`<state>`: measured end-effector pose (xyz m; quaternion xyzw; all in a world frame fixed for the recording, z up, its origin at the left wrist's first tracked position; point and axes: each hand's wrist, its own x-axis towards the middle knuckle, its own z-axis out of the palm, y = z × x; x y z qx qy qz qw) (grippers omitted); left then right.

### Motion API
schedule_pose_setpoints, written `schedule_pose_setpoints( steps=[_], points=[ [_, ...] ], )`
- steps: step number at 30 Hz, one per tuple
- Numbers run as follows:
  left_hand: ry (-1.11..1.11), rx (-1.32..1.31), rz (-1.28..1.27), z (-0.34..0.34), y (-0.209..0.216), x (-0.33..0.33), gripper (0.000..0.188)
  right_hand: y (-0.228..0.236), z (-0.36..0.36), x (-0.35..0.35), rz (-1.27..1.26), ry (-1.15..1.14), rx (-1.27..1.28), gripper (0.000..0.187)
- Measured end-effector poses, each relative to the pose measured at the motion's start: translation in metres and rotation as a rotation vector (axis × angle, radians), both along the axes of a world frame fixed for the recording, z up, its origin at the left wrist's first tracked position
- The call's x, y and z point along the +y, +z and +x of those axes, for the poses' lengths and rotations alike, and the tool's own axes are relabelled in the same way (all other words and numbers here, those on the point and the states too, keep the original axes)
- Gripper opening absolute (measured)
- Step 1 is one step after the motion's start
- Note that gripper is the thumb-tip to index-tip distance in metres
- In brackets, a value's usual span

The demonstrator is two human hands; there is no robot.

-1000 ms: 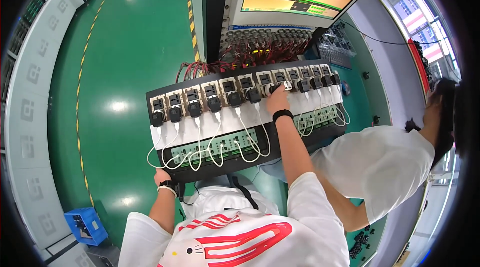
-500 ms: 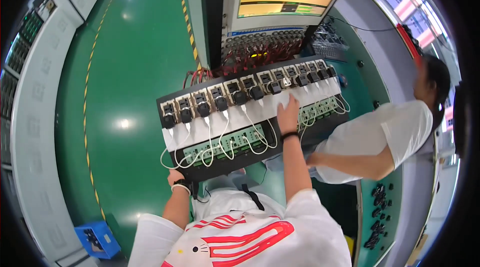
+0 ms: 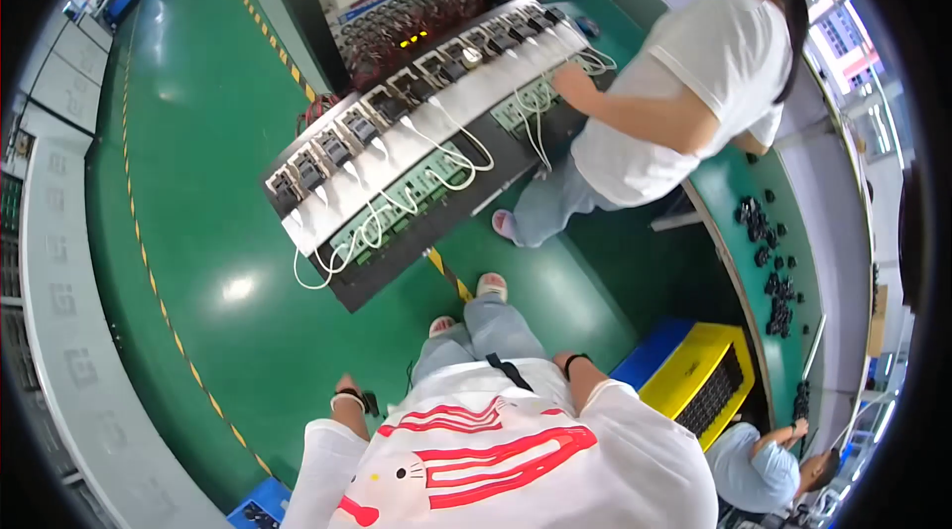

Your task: The person removes power adapters and USB cables from a testing rack, places them on a conveyor belt, and then plugs a new set of adapters and cables into the rack.

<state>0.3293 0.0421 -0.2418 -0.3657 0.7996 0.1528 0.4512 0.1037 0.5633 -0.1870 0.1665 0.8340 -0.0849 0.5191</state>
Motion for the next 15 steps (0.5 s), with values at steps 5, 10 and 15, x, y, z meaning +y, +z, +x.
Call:
schedule_pose_setpoints(
  steps=[5, 10, 15],
  points=[
    [-0.388, 0.000, 0.233, 0.057, -0.019, 0.063, 0.023, -0.015, -0.007, 0.036, -0.132, -0.068, 0.584, 0.031],
    [-0.141, 0.066, 0.300, -0.027, 0.041, 0.118, 0.030, -0.021, 0.009, 0.039, -0.614, -0.182, 0.460, 0.032],
    [-0.840, 0.020, -0.023, -0.095, 0.011, 0.148, 0.034, 0.033, 0.024, 0.090, -0.565, 0.306, 0.289, 0.031]
  ],
)
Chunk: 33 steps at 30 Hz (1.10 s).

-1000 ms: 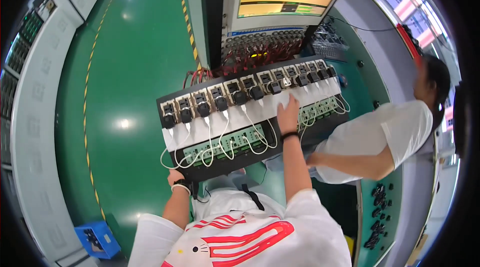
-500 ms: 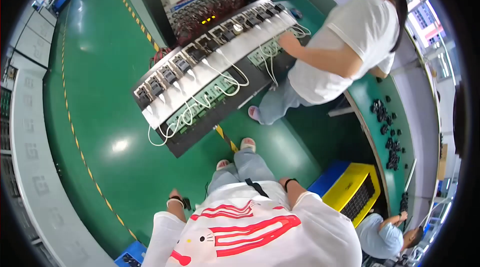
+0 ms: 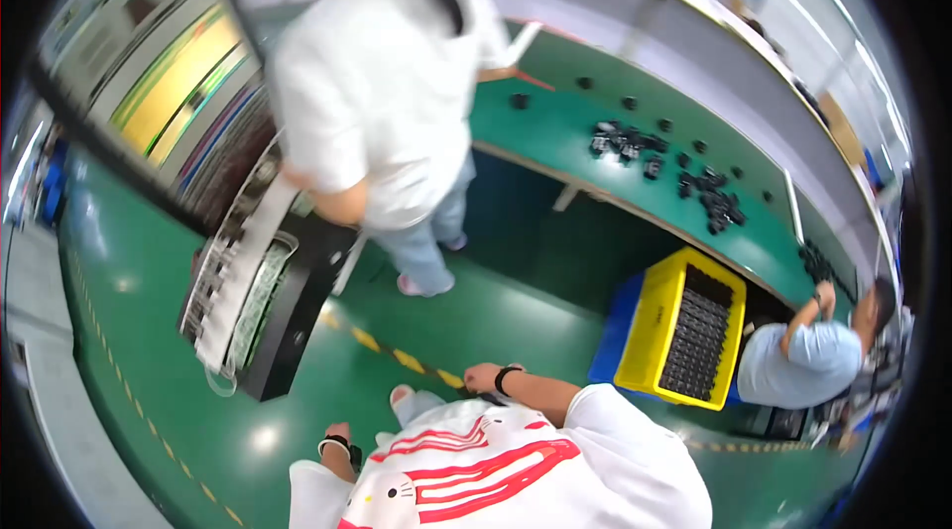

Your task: The person removes power adapters and USB cables from a testing rack, places them on a conveyor belt, and then plugs a new set of adapters and cables into the rack.

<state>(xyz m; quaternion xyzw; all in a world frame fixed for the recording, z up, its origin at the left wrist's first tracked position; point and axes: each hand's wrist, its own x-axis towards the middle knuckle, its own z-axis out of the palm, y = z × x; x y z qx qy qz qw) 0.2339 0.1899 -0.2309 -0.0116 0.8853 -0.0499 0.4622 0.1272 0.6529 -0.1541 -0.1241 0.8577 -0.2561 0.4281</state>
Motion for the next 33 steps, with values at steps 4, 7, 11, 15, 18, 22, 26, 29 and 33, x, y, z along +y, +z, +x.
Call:
schedule_pose_setpoints(
  steps=[4, 7, 11, 15, 18, 22, 26, 29, 33],
  points=[
    [0.807, 0.163, 0.622, -0.143, -0.012, 0.115, 0.018, -0.012, 0.015, 0.121, 0.172, -0.183, -0.003, 0.032],
    [-0.003, 0.457, 0.781, -0.207, -0.034, 0.245, 0.010, -0.021, 0.042, 0.240, 0.352, -0.671, 0.006, 0.032],
    [0.155, 0.220, 0.801, -0.194, 0.052, 0.466, 0.030, -0.047, 0.121, 0.369, 0.475, -1.377, 0.049, 0.033],
    [-0.585, -0.110, 0.981, -0.168, 0.124, 0.568, 0.034, -0.101, 0.193, 0.415, 0.670, -1.348, -0.153, 0.034],
    [-0.544, -0.203, 0.961, -0.196, 0.100, 0.583, 0.031, -0.110, 0.173, 0.382, 0.676, -0.859, -0.193, 0.033],
    [-0.125, 0.032, 0.867, -0.276, 0.067, 0.601, 0.025, -0.096, 0.126, 0.320, -0.100, -1.237, -0.385, 0.037],
    [0.302, 0.157, 0.948, -0.384, 0.063, 0.617, 0.018, -0.085, 0.090, 0.360, -0.268, -1.430, -0.323, 0.025],
    [0.482, 0.218, 1.152, -0.471, 0.121, 0.665, 0.014, -0.091, 0.081, 0.432, -0.330, -2.135, -0.109, 0.023],
    [0.400, 0.210, 1.382, -0.599, 0.145, 0.767, 0.017, -0.071, 0.181, 0.606, 0.314, -2.011, 0.777, 0.011]
  ],
)
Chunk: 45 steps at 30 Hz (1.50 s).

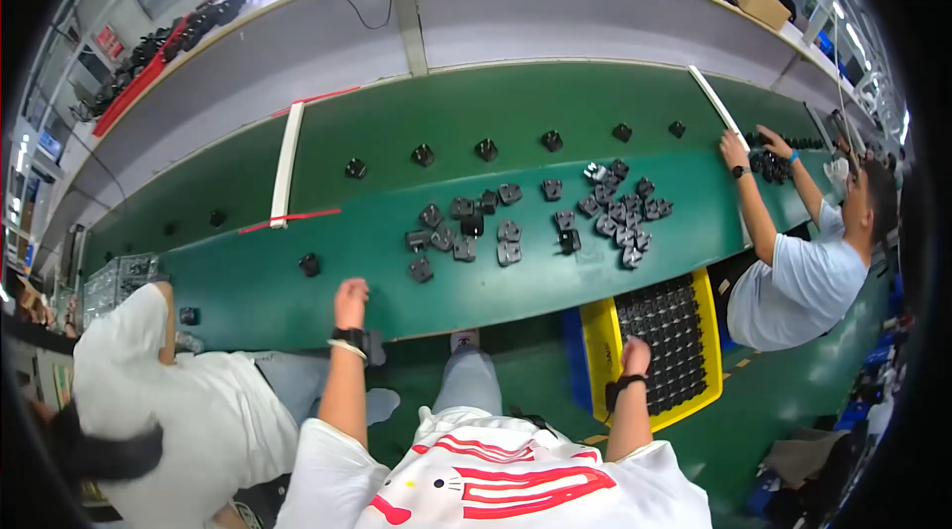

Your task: The person removes power adapters and USB cables from a testing rack, places them on a conveyor belt, and then plugs a new set of adapters and cables into the rack.

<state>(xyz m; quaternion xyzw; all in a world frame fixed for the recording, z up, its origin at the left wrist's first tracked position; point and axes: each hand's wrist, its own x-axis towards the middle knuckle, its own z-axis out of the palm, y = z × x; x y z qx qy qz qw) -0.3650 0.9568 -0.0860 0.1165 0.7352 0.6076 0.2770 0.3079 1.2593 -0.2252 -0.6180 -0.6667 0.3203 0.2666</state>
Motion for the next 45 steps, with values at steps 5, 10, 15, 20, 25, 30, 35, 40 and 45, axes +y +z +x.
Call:
schedule_pose_setpoints(
  steps=[5, 10, 15, 20, 25, 30, 35, 40, 45],
  points=[
    [0.052, 0.642, -0.358, -0.175, 0.021, 0.010, 0.041, 0.179, -0.315, 0.102, -0.387, -0.106, 0.668, 0.022],
    [-0.035, 0.591, -0.565, -0.220, 0.038, 0.128, 0.079, 0.212, -0.466, 0.211, -0.027, 0.400, -0.009, 0.062],
    [-0.141, 0.536, -0.522, -0.258, 0.009, 0.165, 0.067, 0.211, -0.600, 0.201, -0.162, 0.504, -0.529, 0.089],
    [-0.405, 0.462, -0.673, -0.190, 0.067, 0.239, 0.068, 0.203, -0.653, 0.162, -0.120, 0.688, -0.653, 0.088],
    [-0.484, 0.726, -0.663, -0.166, 0.048, 0.255, 0.053, 0.197, -0.713, 0.081, 0.020, 0.825, -0.596, 0.063],
    [-0.554, 0.791, -0.604, -0.174, 0.046, 0.243, 0.037, 0.193, -0.709, 0.075, 0.056, 0.903, -0.564, 0.052],
    [-0.345, 0.836, -0.253, -0.196, 0.046, 0.182, 0.032, 0.240, -0.650, 0.094, 0.001, 0.710, -0.181, 0.047],
    [-0.126, 0.728, -0.274, -0.136, 0.071, 0.096, 0.029, 0.243, -0.535, 0.066, 0.140, 0.584, -0.305, 0.046],
    [-0.148, 0.716, -0.567, -0.076, 0.036, 0.043, 0.025, 0.236, -0.507, 0.037, 0.166, 0.714, -0.516, 0.049]
  ],
)
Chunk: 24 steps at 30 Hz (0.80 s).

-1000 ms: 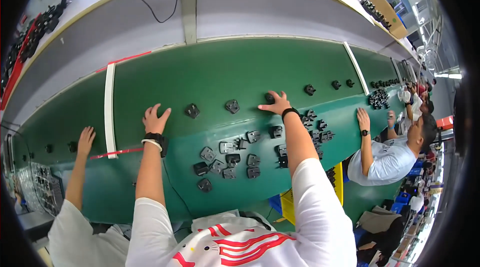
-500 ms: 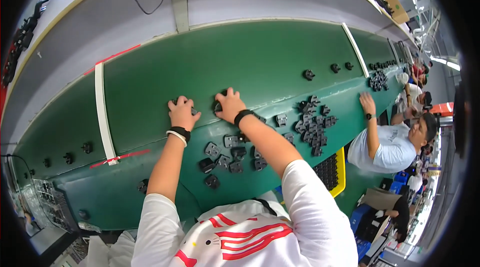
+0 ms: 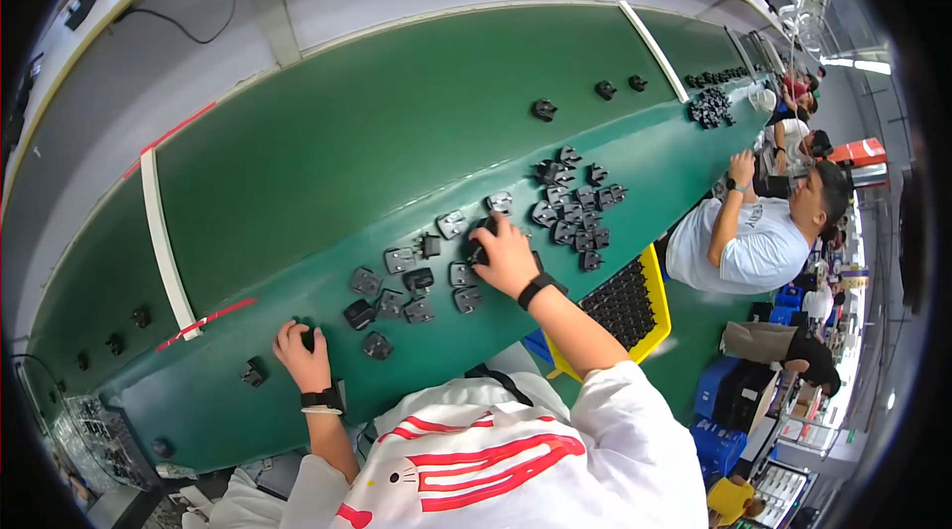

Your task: The person removes power adapters and USB cables from a testing rack, places them on a conveyor belt, and then plugs a new set of adapters and cables into the rack.

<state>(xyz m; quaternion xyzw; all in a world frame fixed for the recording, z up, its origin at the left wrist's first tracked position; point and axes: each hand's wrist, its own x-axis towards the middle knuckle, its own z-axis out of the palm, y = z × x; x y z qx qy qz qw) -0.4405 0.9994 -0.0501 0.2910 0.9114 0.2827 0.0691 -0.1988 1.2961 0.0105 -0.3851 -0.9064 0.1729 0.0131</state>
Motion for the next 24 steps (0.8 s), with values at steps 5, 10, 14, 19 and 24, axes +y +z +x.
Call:
schedule_pose_setpoints(
  steps=[5, 10, 14, 19, 24],
  points=[
    [0.024, -0.004, -0.177, 0.003, -0.003, 0.018, 0.031, -0.025, 0.020, 0.017, -0.002, 0.113, -0.087, 0.055],
    [0.044, -0.136, -0.170, -0.005, 0.004, 0.007, 0.047, 0.028, 0.050, 0.093, -0.256, 0.127, 0.092, 0.059],
    [0.244, 0.064, -0.213, 0.028, 0.045, 0.038, 0.045, 0.046, 0.108, 0.222, -0.098, 0.000, 0.245, 0.054],
    [-0.018, -0.026, -0.086, 0.084, 0.089, 0.179, 0.047, -0.002, 0.215, 0.400, -0.260, -0.628, 0.380, 0.057],
    [-0.438, -0.172, -0.144, 0.127, 0.117, 0.339, 0.051, -0.047, 0.247, 0.477, -0.166, -0.846, 0.251, 0.055]
  ],
)
